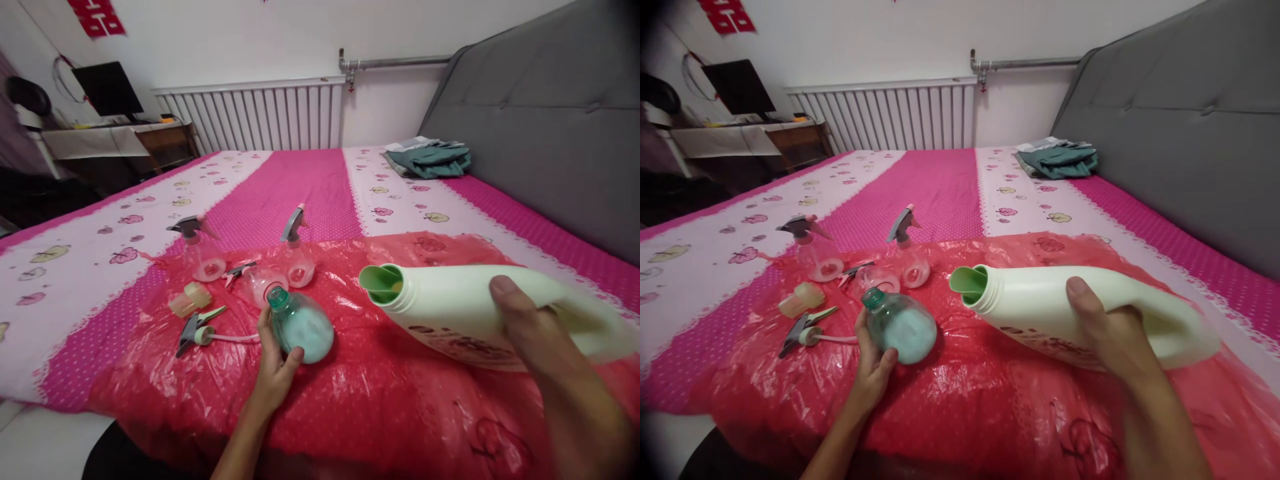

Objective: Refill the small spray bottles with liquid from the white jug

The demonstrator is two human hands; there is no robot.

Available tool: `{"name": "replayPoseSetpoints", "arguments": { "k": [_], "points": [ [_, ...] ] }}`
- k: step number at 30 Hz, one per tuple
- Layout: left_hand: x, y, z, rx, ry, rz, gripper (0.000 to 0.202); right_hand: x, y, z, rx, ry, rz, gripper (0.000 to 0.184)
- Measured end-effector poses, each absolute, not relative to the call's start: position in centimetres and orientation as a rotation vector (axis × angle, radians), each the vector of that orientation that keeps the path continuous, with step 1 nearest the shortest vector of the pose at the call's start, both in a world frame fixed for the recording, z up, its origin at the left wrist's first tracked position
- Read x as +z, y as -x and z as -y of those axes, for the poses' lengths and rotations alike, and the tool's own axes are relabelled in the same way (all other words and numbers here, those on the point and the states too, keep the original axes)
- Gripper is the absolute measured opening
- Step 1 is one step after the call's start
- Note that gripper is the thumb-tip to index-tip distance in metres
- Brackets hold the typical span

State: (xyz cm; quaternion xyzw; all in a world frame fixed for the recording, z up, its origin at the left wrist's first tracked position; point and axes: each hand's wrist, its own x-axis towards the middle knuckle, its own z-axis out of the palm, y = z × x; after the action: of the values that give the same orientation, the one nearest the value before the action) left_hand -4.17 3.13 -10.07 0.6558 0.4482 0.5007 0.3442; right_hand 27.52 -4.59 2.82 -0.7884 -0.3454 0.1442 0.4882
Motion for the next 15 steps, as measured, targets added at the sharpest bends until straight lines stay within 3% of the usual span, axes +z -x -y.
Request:
{"name": "replayPoseSetpoints", "arguments": {
  "k": [9,15],
  "points": [
    [-10.5,4.6,-3.6,1.373,-1.728,-1.095,0.088,2.7,-28.6,4.7,0.402,1.792,0.681,0.062],
    [-10.3,4.2,-3.0,1.372,-1.715,-1.089,0.096,2.4,-28.8,4.5,0.398,1.782,0.684,0.069]
  ]
}}
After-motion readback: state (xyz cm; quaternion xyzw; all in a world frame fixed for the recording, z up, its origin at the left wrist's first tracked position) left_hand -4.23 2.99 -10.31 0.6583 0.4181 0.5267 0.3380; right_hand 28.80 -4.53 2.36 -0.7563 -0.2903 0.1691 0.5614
